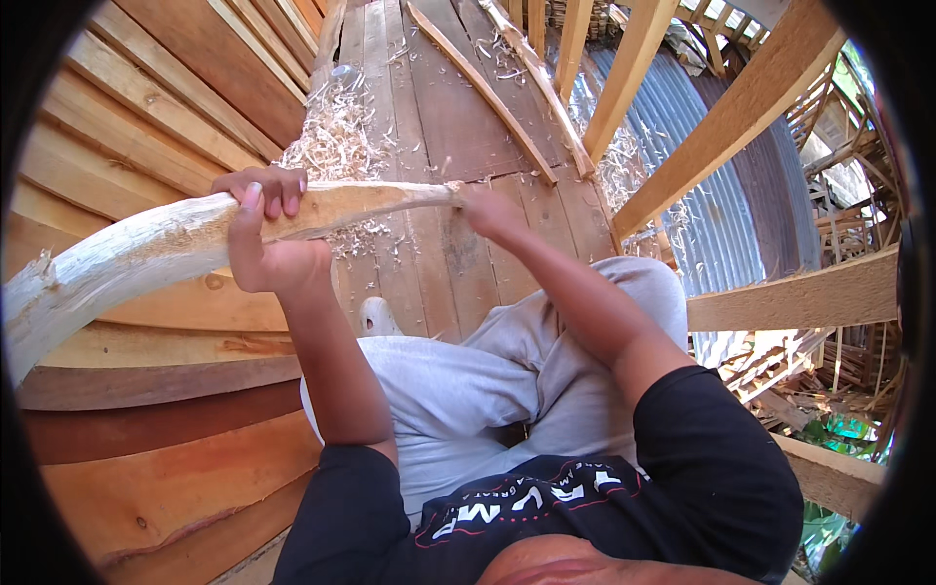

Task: The person carves a long wooden stick using a knife, repeatedly shaving off thin layers of wood. The person holds the stick with one hand and uses the knife with the other to shape the wood, creating wood shavings that accumulate on the floor.

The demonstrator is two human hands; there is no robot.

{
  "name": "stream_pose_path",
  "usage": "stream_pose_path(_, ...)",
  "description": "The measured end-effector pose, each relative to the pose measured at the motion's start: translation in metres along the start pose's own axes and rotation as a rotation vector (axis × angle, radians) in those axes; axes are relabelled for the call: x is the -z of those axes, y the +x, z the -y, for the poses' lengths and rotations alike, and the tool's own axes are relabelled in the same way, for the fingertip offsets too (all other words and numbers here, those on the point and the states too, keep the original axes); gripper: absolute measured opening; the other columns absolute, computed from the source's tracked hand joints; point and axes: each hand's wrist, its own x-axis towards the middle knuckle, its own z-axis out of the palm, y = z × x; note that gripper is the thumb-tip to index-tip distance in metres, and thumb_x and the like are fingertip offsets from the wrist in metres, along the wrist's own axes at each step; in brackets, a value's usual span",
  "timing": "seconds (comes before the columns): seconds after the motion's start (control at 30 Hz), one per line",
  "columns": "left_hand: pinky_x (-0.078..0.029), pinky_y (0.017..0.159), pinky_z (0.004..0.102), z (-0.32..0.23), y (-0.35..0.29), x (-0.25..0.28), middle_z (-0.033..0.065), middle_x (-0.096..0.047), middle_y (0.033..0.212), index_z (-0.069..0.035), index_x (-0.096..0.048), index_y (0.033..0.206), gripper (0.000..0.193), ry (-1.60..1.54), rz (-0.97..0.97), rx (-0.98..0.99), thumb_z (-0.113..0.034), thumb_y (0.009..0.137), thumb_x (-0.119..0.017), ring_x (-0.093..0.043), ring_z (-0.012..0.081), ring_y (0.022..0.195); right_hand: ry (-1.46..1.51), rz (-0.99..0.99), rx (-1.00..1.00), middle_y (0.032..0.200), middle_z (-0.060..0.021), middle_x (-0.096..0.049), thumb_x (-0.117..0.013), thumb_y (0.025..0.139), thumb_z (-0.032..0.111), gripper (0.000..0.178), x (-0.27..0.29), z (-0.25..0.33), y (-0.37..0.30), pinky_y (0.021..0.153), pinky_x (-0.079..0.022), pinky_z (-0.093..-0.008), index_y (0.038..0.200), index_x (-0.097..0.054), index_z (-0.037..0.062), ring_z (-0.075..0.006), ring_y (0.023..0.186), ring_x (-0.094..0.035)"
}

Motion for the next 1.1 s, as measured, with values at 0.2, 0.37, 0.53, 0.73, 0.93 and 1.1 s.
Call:
stream_pose_path(0.2,-0.036,0.060,0.0286,0.002,-0.008,-0.010,0.0051,-0.040,0.061,-0.008,-0.042,0.080,0.015,0.048,0.098,-0.064,-0.011,0.072,-0.054,-0.035,0.0129,0.058,0.105,0.096,-0.060,0.106,-0.0311,-0.061,-0.033,0.092,0.022,0.039,0.031,0.051,0.002,0.086,-0.047,-0.0516,0.106,-0.061,-0.0025,-0.0462,0.097,-0.060)
stream_pose_path(0.37,-0.036,0.060,0.0288,0.003,-0.006,-0.008,0.0049,-0.040,0.061,-0.008,-0.042,0.080,0.015,-0.002,0.038,-0.007,-0.012,0.072,-0.054,-0.035,0.0131,0.057,0.251,0.022,-0.113,0.100,-0.0322,-0.061,-0.033,0.091,0.022,0.040,0.039,0.058,-0.003,0.086,-0.046,-0.0514,0.091,-0.062,-0.0057,-0.0492,0.096,-0.058)
stream_pose_path(0.53,-0.035,0.060,0.0290,0.002,0.000,0.000,0.0046,-0.039,0.061,-0.008,-0.042,0.081,0.015,-0.005,-0.013,-0.024,-0.012,0.071,-0.054,-0.036,0.0135,0.058,0.233,-0.043,-0.192,0.096,-0.0285,-0.064,-0.033,0.090,0.029,0.046,0.034,0.063,-0.006,0.085,-0.046,-0.0520,0.088,-0.065,-0.0049,-0.0452,0.092,-0.061)
stream_pose_path(0.73,-0.035,0.062,0.0290,0.000,0.000,0.004,0.0045,-0.039,0.060,-0.009,-0.043,0.080,0.015,0.017,0.031,-0.040,-0.013,0.071,-0.054,-0.036,0.0134,0.059,0.218,-0.002,-0.044,0.096,-0.0279,-0.064,-0.034,0.091,0.027,0.044,0.066,0.099,-0.024,0.085,-0.047,-0.0516,0.089,-0.065,-0.0043,-0.0451,0.089,-0.062)
stream_pose_path(0.93,-0.036,0.062,0.0290,0.002,0.000,0.006,0.0044,-0.040,0.061,-0.010,-0.042,0.079,0.015,-0.003,0.022,-0.024,-0.013,0.071,-0.055,-0.036,0.0134,0.058,0.247,-0.014,-0.210,0.100,-0.0268,-0.064,-0.034,0.091,0.025,0.042,0.021,0.051,-0.001,0.086,-0.047,-0.0503,0.092,-0.065,-0.0032,-0.0436,0.092,-0.062)
stream_pose_path(1.1,-0.035,0.062,0.0289,-0.003,0.004,0.015,0.0042,-0.041,0.062,-0.010,-0.042,0.078,0.015,-0.008,0.017,-0.039,-0.014,0.072,-0.056,-0.036,0.0132,0.058,0.102,0.091,-0.017,0.102,-0.0272,-0.064,-0.034,0.090,0.025,0.043,0.061,0.097,-0.019,0.088,-0.047,-0.0505,0.099,-0.065,-0.0036,-0.0441,0.094,-0.062)
